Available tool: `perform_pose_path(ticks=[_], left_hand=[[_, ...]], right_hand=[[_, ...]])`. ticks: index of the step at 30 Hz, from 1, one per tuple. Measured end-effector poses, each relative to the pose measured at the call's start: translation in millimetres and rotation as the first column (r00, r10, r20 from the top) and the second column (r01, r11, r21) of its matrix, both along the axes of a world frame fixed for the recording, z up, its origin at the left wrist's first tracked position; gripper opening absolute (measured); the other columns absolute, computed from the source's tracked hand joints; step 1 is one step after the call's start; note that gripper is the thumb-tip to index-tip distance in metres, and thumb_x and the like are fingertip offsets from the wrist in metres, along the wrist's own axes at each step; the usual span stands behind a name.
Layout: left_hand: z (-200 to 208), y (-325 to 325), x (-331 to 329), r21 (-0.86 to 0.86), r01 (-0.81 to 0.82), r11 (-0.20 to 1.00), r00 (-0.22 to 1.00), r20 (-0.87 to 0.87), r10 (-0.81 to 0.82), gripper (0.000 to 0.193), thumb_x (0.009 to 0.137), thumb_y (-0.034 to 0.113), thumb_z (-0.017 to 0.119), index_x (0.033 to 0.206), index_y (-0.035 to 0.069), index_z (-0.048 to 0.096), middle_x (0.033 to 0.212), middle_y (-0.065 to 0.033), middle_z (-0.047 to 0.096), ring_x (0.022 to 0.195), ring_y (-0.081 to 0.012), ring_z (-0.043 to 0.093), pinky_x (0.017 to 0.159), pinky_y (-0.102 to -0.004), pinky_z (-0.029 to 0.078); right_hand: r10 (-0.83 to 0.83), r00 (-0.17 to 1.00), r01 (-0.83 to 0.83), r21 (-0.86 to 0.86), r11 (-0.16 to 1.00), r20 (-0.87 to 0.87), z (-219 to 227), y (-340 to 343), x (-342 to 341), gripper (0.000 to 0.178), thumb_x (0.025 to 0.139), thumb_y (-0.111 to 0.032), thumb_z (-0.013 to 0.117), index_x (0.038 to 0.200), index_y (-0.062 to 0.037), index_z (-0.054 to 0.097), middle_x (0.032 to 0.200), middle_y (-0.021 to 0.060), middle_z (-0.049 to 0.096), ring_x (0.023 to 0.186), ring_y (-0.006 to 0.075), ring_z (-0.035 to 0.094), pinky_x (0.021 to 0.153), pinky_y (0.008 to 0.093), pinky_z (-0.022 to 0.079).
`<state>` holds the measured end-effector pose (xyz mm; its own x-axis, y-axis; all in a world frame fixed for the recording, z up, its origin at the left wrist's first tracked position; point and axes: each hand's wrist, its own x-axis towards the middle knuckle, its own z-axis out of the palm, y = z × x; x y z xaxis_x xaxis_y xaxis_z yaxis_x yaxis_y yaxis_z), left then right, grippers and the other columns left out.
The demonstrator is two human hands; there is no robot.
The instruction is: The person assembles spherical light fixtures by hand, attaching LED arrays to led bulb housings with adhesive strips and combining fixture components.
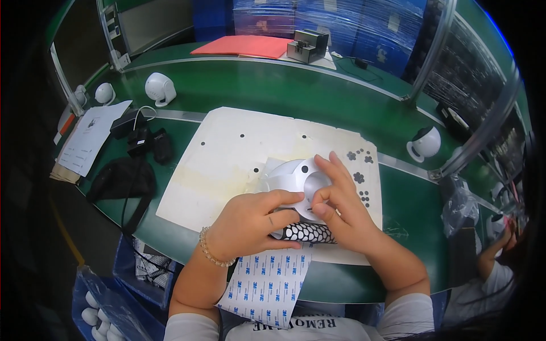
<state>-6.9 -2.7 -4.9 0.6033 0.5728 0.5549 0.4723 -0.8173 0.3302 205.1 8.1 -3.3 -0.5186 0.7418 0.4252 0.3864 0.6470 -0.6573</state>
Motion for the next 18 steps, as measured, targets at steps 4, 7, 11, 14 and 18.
perform_pose_path(ticks=[4,7,11,14,18], left_hand=[[-1.1,0.4,-2.3,-0.016,0.005,1.000,1.000,-0.004,-0.005,0.031,0.063,0.032,0.074,0.080,0.011,0.058,0.109,-0.0009,0.057,0.075,-0.0204,0.060,0.063,-0.0290,0.049],[-1.6,0.2,-3.4,-0.012,0.002,1.000,1.000,-0.001,-0.002,0.030,0.064,0.030,0.074,0.079,0.011,0.058,0.109,-0.0014,0.057,0.075,-0.0207,0.060,0.063,-0.0292,0.049],[-0.6,-0.7,-3.4,-0.031,-0.003,1.000,1.000,-0.007,0.003,0.028,0.064,0.029,0.074,0.079,0.010,0.058,0.109,-0.0021,0.057,0.075,-0.0210,0.060,0.063,-0.0291,0.049],[-1.9,-0.1,-2.6,-0.022,-0.002,1.000,1.000,0.000,0.002,0.028,0.064,0.027,0.074,0.078,0.010,0.058,0.109,-0.0024,0.057,0.074,-0.0210,0.060,0.063,-0.0290,0.049],[-5.9,2.7,-1.1,0.035,-0.009,0.999,1.000,0.028,0.008,0.031,0.056,0.027,0.079,0.076,0.009,0.063,0.105,-0.0032,0.058,0.062,-0.0137,0.056,0.058,-0.0244,0.047]], right_hand=[[0.008,0.999,-0.007,-0.008,1.000,0.038,-1.8,-0.2,-2.1,0.012,0.088,-0.020,0.050,0.087,-0.0082,0.052,0.140,0.0193,0.025,0.133,0.0398,0.011,0.103,0.0480,0.012],[0.010,0.999,-0.009,-0.004,1.000,0.053,-1.8,0.1,-3.6,0.012,0.088,-0.020,0.049,0.087,-0.0082,0.052,0.140,0.0194,0.025,0.133,0.0397,0.011,0.103,0.0480,0.012],[0.001,0.997,-0.001,0.008,1.000,0.075,-1.3,-0.4,-5.0,0.011,0.088,-0.019,0.049,0.087,-0.0084,0.052,0.141,0.0192,0.024,0.133,0.0396,0.010,0.103,0.0482,0.012],[-0.009,0.996,0.009,0.008,1.000,0.087,0.1,-1.3,-6.0,0.010,0.088,-0.018,0.050,0.086,-0.0085,0.052,0.141,0.0189,0.025,0.133,0.0395,0.010,0.103,0.0483,0.012],[-0.014,0.997,0.014,0.005,1.000,0.081,1.2,-2.1,-7.3,0.009,0.086,-0.017,0.051,0.086,-0.0089,0.054,0.140,0.0184,0.026,0.133,0.0393,0.011,0.103,0.0487,0.012]])
